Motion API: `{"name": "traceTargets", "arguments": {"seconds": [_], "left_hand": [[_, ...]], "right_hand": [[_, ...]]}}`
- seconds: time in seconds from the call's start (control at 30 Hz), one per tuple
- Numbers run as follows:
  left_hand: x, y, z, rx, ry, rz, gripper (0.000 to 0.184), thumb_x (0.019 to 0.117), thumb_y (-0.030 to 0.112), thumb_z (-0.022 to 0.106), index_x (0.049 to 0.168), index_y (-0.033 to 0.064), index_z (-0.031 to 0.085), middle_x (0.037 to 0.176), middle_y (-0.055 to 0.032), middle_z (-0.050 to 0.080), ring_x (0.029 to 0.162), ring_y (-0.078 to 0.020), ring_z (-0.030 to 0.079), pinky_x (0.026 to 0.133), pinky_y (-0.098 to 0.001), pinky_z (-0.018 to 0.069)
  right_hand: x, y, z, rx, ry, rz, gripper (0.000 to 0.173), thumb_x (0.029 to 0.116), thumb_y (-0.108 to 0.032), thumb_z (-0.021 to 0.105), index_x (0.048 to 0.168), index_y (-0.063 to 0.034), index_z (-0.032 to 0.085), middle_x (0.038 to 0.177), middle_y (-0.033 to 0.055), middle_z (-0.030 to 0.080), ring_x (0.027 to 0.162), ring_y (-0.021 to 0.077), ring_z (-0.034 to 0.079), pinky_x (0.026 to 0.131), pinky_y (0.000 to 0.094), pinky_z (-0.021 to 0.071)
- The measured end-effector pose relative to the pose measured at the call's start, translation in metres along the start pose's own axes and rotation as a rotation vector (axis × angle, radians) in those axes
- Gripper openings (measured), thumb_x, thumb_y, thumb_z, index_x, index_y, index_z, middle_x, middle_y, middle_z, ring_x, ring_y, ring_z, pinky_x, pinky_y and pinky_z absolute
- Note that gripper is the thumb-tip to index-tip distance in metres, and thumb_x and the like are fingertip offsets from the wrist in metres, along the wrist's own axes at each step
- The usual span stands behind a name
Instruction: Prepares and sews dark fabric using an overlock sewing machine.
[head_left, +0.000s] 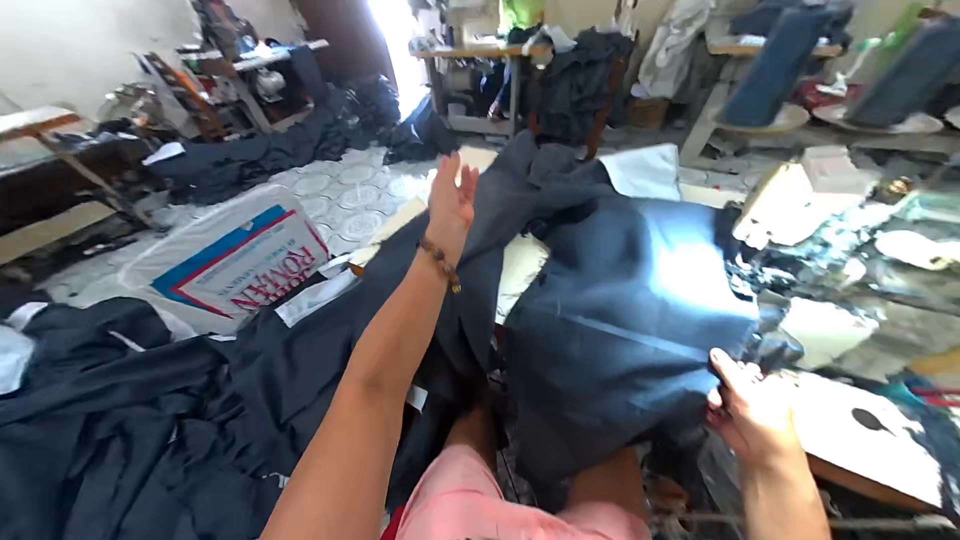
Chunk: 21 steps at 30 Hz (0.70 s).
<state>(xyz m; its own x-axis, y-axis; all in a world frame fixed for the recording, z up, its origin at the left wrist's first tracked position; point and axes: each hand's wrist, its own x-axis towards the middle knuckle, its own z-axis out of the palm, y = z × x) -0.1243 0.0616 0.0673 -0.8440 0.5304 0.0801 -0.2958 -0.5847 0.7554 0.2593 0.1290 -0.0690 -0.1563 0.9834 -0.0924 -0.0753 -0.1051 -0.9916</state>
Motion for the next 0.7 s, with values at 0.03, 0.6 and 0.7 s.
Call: {"name": "traceTargets", "arguments": {"seconds": [0.03,0.6,0.7], "left_hand": [[0.004,0.005,-0.006,-0.001,0.022,0.014,0.053,0.1092,0.018,0.048,0.157,0.0061,0.027,0.152,-0.0124,0.042,0.122,-0.0156,0.058,0.098,-0.0243,0.0504],[-0.020,0.020,-0.023,-0.071,0.043,-0.036,0.048,0.1073,0.016,0.053,0.151,0.0069,0.036,0.139,-0.0085,0.051,0.115,-0.0131,0.060,0.093,-0.0232,0.0525],[-0.012,0.037,-0.022,0.026,-0.018,0.074,0.048,0.1097,0.020,0.047,0.154,0.0068,0.031,0.143,-0.0076,0.049,0.118,-0.0117,0.060,0.095,-0.0229,0.0520]], "right_hand": [[0.002,0.001,0.001,0.007,-0.006,-0.007,0.014,0.1058,-0.015,0.055,0.095,-0.0124,0.046,0.051,-0.0091,0.049,0.035,-0.0002,0.044,0.034,0.0163,0.0419],[0.002,0.002,0.000,0.015,0.044,0.010,0.015,0.1058,-0.014,0.056,0.096,-0.0106,0.045,0.051,-0.0076,0.048,0.035,0.0005,0.044,0.034,0.0165,0.0420],[0.003,0.004,-0.001,0.017,0.028,0.018,0.015,0.1059,-0.015,0.055,0.095,-0.0111,0.046,0.050,-0.0076,0.048,0.034,0.0007,0.045,0.034,0.0168,0.0426]]}}
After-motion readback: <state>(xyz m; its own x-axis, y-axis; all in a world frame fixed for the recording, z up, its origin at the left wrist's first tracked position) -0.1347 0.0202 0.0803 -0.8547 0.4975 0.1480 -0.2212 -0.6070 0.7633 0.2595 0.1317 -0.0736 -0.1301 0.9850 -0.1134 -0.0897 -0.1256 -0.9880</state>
